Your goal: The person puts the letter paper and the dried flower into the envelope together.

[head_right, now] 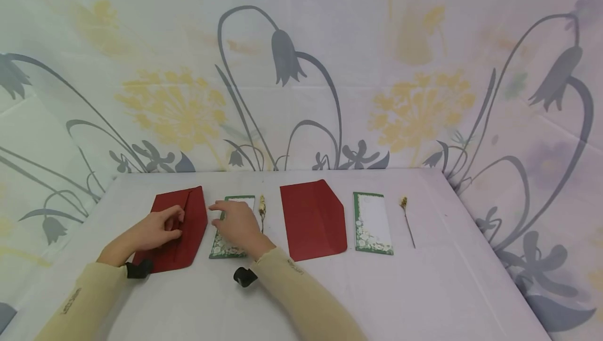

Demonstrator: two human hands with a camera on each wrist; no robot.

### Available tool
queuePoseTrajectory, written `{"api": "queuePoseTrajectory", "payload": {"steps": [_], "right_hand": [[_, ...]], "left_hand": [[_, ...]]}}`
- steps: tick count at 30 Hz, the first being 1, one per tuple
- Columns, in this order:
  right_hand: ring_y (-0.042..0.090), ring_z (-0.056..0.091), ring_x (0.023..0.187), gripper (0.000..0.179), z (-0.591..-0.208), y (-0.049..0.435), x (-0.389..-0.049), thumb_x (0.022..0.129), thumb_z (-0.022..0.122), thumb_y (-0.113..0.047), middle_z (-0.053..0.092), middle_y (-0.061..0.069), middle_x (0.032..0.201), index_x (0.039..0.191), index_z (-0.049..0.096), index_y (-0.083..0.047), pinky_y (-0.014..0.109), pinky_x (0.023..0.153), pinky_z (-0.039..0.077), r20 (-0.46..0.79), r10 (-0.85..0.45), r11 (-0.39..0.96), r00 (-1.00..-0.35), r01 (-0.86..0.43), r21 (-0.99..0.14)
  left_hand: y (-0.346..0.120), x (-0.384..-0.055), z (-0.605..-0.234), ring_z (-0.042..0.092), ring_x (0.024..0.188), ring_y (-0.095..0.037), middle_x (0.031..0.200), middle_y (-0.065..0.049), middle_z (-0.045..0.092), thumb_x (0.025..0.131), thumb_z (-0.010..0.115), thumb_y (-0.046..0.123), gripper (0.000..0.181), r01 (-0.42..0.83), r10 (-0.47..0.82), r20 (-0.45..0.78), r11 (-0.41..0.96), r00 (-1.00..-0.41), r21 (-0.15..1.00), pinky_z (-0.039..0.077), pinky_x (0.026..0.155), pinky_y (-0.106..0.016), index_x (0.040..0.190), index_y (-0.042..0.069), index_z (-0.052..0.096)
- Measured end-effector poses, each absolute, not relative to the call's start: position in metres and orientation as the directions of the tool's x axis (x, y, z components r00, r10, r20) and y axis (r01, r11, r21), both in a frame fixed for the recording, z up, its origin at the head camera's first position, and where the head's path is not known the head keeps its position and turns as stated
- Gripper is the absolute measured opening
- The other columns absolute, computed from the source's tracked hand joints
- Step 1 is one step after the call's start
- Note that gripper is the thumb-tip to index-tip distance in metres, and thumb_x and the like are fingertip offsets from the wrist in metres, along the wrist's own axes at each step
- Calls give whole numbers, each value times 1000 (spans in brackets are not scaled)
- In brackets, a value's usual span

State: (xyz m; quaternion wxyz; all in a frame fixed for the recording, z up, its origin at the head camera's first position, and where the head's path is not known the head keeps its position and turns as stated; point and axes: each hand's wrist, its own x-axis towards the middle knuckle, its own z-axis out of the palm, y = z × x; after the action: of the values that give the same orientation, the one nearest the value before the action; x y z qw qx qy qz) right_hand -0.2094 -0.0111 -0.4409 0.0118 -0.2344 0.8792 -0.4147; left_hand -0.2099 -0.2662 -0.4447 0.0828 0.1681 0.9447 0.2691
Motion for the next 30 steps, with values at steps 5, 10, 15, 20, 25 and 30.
{"api": "queuePoseTrajectory", "payload": {"steps": [5, 10, 15, 20, 25, 30], "right_hand": [[18, 66, 106, 33, -444, 5, -210, 91, 72, -11, 66, 0, 128, 124, 71, -15, 27, 84, 52, 186, -344, 530, -921, -353, -771], [16, 68, 94, 33, -448, 18, -208, 90, 72, -9, 69, 4, 120, 122, 71, -14, 23, 66, 49, 173, -278, 528, -945, -301, -795], [10, 49, 59, 33, -452, 26, -205, 89, 71, -5, 67, 11, 123, 121, 71, -10, 22, 52, 39, 135, -229, 517, -964, -238, -822], [20, 64, 100, 34, -460, 26, -204, 83, 78, -5, 63, 11, 130, 116, 72, -9, 34, 85, 52, 166, -187, 548, -968, -243, -800], [29, 55, 125, 41, -468, 21, -203, 75, 86, -8, 59, 13, 136, 113, 71, -9, 43, 102, 45, 173, -138, 559, -975, -221, -799], [33, 51, 128, 49, -473, 13, -201, 70, 91, -14, 53, 14, 139, 113, 69, -7, 44, 103, 44, 181, -116, 592, -977, -215, -777]], "left_hand": [[-266, -211, -442, 49, 57, -16, 68, -2, 48, 88, 62, 8, 20, 266, 371, -85, 789, -925, 553, 43, 55, -31, 106, 9, 53], [-265, -210, -439, 50, 56, -16, 68, -1, 49, 90, 59, 8, 14, 248, 368, -111, 792, -923, 557, 45, 56, -32, 103, 11, 57], [-265, -209, -439, 50, 54, -16, 67, -2, 48, 89, 62, 6, 12, 255, 378, -109, 784, -919, 567, 45, 52, -32, 94, 12, 53], [-265, -208, -440, 49, 53, -17, 66, -2, 46, 87, 65, 5, 18, 246, 379, -113, 771, -918, 587, 46, 51, -32, 94, 11, 50], [-265, -208, -442, 50, 51, -17, 66, -3, 46, 86, 67, 5, 20, 233, 375, -117, 760, -919, 606, 47, 50, -33, 96, 11, 50], [-265, -209, -443, 50, 51, -17, 66, -3, 47, 86, 67, 6, 20, 231, 374, -123, 766, -919, 600, 47, 51, -33, 96, 11, 50]]}}
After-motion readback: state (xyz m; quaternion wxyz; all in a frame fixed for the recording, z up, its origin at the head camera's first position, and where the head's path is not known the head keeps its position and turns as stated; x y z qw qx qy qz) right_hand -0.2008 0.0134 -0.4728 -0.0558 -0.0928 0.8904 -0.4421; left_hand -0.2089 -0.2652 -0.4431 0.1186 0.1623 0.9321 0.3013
